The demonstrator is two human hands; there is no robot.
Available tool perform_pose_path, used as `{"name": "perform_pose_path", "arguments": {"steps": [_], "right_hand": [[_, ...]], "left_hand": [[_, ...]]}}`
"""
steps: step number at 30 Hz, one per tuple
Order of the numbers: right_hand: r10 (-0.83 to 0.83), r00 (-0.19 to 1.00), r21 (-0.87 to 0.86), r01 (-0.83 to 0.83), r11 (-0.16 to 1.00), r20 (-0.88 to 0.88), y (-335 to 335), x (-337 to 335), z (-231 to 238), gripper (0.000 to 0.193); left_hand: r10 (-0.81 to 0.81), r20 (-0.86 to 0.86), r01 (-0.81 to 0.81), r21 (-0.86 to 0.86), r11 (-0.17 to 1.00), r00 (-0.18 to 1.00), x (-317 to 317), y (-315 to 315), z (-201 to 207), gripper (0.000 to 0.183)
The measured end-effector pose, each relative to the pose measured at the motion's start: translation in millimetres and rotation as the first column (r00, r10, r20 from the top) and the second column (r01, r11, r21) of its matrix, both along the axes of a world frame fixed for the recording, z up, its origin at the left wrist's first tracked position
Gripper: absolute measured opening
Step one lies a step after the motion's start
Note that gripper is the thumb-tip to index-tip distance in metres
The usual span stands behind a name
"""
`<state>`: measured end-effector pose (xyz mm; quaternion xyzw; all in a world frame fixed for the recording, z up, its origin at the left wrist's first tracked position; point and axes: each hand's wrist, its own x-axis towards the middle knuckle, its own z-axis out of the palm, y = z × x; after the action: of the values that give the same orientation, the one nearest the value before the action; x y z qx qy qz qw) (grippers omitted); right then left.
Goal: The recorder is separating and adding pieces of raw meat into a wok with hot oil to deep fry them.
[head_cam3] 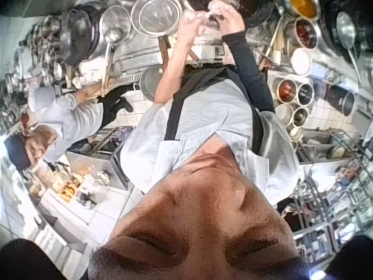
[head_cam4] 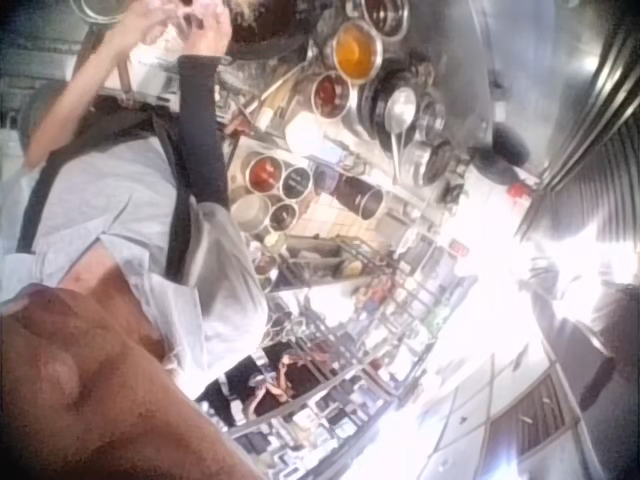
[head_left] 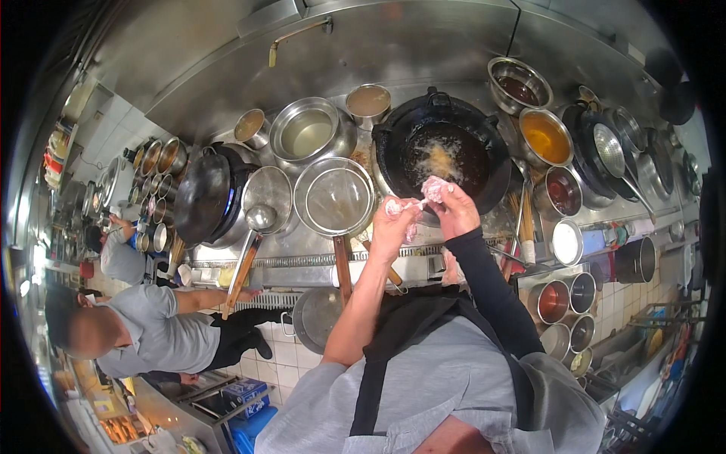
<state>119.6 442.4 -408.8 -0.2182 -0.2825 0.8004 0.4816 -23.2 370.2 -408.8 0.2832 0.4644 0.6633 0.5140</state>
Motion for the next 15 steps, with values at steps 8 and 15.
{"name": "perform_pose_path", "arguments": {"steps": [8, 15], "right_hand": [[0.011, 0.996, 0.102, -0.019, 0.995, 0.083, 8.6, 14.1, 17.8, 0.023], [0.223, 0.974, 0.042, -0.225, 0.974, 0.051, 11.9, 16.5, 13.4, 0.026]], "left_hand": [[-0.012, 0.192, -0.003, 0.075, 0.997, 0.981, -17.9, 0.5, 2.5, 0.019], [-0.227, 0.391, 0.241, 0.015, 0.97, 0.892, -17.8, -6.6, 12.1, 0.029]]}}
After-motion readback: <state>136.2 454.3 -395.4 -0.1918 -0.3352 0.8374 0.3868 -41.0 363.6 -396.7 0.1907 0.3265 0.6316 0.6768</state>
